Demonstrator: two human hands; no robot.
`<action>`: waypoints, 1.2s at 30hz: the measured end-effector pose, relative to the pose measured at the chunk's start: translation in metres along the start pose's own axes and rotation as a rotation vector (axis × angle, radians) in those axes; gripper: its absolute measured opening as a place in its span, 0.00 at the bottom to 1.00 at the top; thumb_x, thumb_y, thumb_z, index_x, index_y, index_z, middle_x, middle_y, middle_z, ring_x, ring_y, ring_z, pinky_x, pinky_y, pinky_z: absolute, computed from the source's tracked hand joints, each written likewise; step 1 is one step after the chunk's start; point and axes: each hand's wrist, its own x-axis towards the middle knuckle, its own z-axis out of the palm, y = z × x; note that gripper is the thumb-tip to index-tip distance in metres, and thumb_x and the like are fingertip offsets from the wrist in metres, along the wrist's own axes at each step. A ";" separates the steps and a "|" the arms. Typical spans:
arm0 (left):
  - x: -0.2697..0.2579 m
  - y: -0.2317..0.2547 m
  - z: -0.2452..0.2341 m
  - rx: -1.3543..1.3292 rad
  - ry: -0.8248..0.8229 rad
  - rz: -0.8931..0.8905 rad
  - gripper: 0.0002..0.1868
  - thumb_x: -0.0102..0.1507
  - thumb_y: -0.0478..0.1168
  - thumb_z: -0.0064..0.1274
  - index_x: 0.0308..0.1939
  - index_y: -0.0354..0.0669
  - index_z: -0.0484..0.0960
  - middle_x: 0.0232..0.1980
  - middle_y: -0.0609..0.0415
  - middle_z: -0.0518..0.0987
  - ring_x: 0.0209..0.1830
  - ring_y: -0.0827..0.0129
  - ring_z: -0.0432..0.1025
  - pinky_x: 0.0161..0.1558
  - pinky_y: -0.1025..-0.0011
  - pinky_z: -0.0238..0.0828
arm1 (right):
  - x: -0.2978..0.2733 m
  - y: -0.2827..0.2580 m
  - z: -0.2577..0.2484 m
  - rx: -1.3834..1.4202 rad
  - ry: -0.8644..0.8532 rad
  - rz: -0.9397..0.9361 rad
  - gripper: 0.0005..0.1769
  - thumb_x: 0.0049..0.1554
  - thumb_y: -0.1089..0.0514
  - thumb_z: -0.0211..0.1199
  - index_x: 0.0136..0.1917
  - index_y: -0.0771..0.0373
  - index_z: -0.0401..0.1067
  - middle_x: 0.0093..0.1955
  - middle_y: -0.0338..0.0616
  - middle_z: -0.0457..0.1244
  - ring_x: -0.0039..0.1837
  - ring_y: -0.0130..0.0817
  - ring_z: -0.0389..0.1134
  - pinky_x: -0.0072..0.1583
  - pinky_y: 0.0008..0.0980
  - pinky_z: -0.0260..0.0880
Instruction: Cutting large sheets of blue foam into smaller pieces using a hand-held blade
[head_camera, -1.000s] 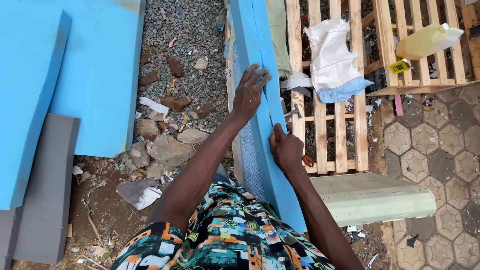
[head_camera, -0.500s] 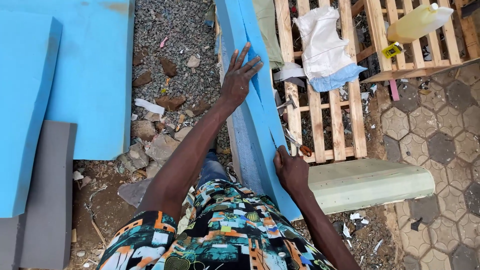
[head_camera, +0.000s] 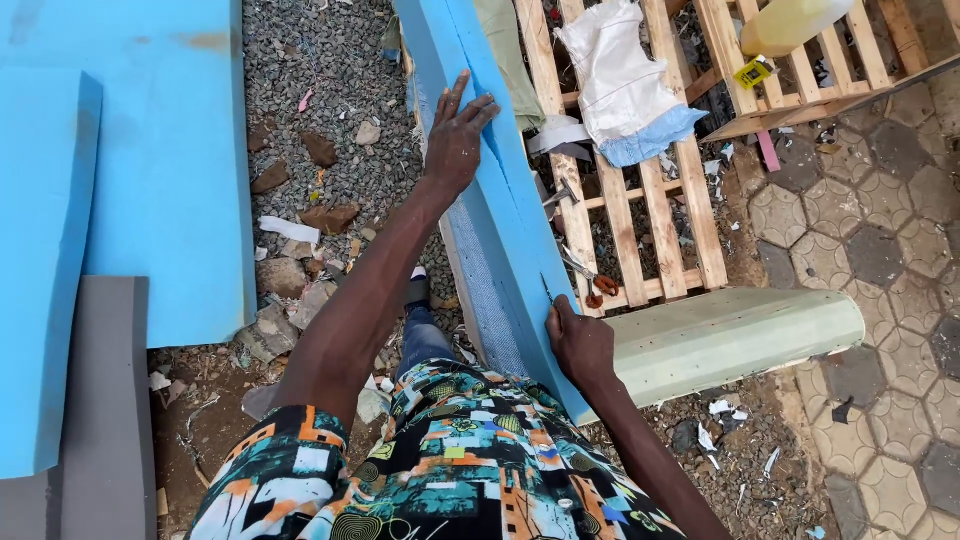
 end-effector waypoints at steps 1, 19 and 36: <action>-0.006 0.019 -0.005 -0.002 -0.002 0.008 0.21 0.74 0.25 0.39 0.67 0.42 0.80 0.75 0.49 0.68 0.83 0.52 0.38 0.84 0.42 0.41 | -0.002 -0.002 -0.001 0.001 0.004 0.007 0.09 0.67 0.46 0.50 0.54 0.51 0.65 0.21 0.47 0.58 0.23 0.54 0.58 0.28 0.48 0.49; -0.124 0.165 -0.046 -0.003 0.111 -0.071 0.08 0.74 0.37 0.53 0.55 0.41 0.81 0.63 0.46 0.73 0.74 0.50 0.62 0.73 0.45 0.65 | 0.047 -0.030 -0.026 0.052 0.005 -0.062 0.12 0.68 0.49 0.47 0.52 0.55 0.67 0.25 0.58 0.64 0.33 0.60 0.73 0.36 0.52 0.70; -0.134 0.161 -0.032 0.135 -0.080 0.048 0.31 0.64 0.21 0.53 0.70 0.45 0.77 0.83 0.54 0.60 0.86 0.47 0.39 0.85 0.37 0.24 | -0.082 -0.013 -0.067 0.064 -0.197 0.092 0.12 0.69 0.49 0.47 0.53 0.53 0.69 0.21 0.53 0.61 0.27 0.52 0.70 0.34 0.43 0.70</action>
